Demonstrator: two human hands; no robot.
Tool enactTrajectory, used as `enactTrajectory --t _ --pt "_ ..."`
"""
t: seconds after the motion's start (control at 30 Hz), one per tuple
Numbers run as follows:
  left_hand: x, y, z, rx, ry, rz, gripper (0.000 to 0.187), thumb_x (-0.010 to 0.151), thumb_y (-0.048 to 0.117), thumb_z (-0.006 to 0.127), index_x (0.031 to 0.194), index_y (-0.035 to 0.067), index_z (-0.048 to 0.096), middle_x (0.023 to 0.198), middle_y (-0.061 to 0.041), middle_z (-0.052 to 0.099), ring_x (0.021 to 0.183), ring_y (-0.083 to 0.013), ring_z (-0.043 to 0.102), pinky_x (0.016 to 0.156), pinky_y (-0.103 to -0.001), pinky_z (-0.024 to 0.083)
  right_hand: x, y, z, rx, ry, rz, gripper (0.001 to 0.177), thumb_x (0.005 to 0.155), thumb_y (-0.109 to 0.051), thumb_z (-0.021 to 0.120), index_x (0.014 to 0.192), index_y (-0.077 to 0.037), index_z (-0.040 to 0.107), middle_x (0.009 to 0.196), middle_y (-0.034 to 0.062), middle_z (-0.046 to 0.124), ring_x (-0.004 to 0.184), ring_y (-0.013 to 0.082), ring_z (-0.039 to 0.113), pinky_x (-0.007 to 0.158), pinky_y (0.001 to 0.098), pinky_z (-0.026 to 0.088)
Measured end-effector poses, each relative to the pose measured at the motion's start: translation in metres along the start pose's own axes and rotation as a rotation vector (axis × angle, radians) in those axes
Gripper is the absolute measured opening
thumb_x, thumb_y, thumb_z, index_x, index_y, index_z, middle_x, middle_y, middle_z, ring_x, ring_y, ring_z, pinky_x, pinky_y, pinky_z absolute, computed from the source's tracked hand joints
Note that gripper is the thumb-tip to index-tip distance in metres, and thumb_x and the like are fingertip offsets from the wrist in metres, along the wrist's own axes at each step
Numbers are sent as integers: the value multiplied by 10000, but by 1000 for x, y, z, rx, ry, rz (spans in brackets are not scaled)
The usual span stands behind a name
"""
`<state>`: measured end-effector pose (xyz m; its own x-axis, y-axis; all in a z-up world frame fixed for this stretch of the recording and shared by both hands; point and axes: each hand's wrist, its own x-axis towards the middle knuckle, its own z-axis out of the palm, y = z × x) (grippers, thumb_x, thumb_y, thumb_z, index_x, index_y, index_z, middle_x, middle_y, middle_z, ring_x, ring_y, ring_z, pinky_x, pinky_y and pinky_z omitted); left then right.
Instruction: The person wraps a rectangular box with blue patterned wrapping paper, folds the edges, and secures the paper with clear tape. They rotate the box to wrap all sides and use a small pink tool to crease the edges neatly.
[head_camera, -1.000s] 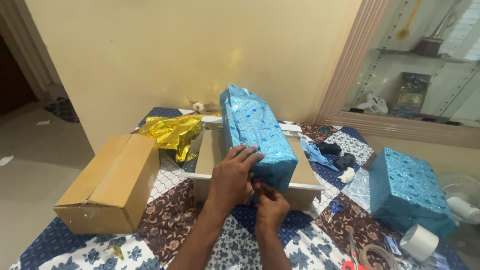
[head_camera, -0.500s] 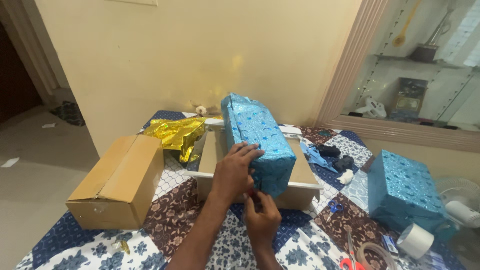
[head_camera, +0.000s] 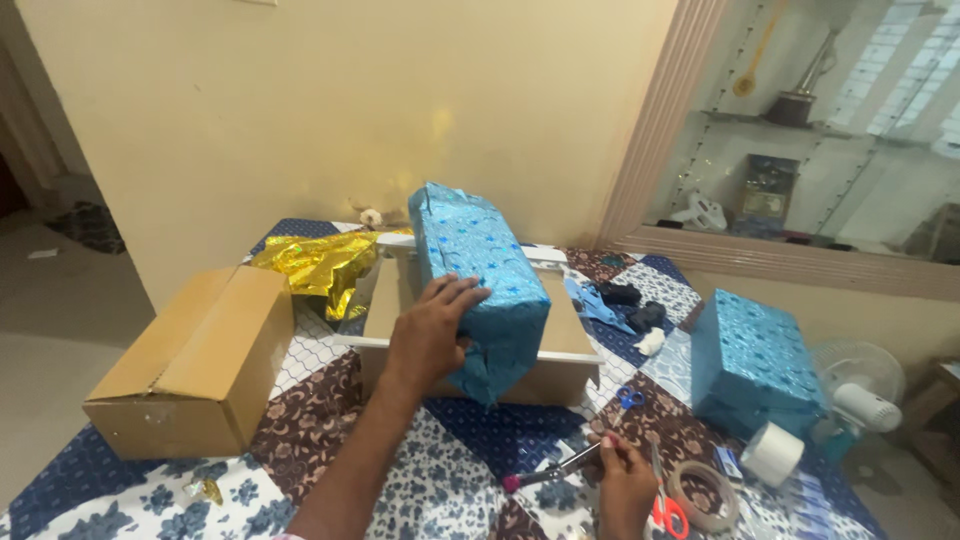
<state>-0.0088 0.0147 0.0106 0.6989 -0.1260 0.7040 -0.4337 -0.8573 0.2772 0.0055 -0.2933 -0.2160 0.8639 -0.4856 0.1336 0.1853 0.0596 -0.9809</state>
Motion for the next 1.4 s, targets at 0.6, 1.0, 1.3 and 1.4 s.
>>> enactTrajectory --t 0.6,1.0,1.3,1.4 --pt "-62 16 16 30 334 -191 847 841 114 775 1597 69 395 1636 -199 376 1512 -403 353 1249 -489 318 -45 -24 -12 -760 37 -264 344 837 -179 753 1164 -71 746 1084 168 738 991 319 696 900 417 543" --pt "-96 -7 59 -393 226 -766 759 836 278 799 1486 16 506 1336 -248 654 1218 -369 660 1011 -446 519 -47 -54 33 -596 54 -585 325 868 -128 739 1177 -30 731 1226 117 724 1182 273 652 1040 413 491" --pt "-86 -31 91 -837 190 -784 488 885 264 761 1261 -34 670 1159 -168 768 1045 -272 739 899 -384 554 -5 -79 122 -180 -288 -272 369 880 -213 793 1158 10 700 983 111 793 878 157 748 772 290 593" --pt "-83 -31 104 -1039 148 -1041 450 879 246 786 1148 -87 646 1057 -176 754 894 -275 753 793 -372 606 -6 -77 128 -113 -294 -159 326 861 -197 795 1087 12 685 900 96 785 787 137 741 667 279 593"
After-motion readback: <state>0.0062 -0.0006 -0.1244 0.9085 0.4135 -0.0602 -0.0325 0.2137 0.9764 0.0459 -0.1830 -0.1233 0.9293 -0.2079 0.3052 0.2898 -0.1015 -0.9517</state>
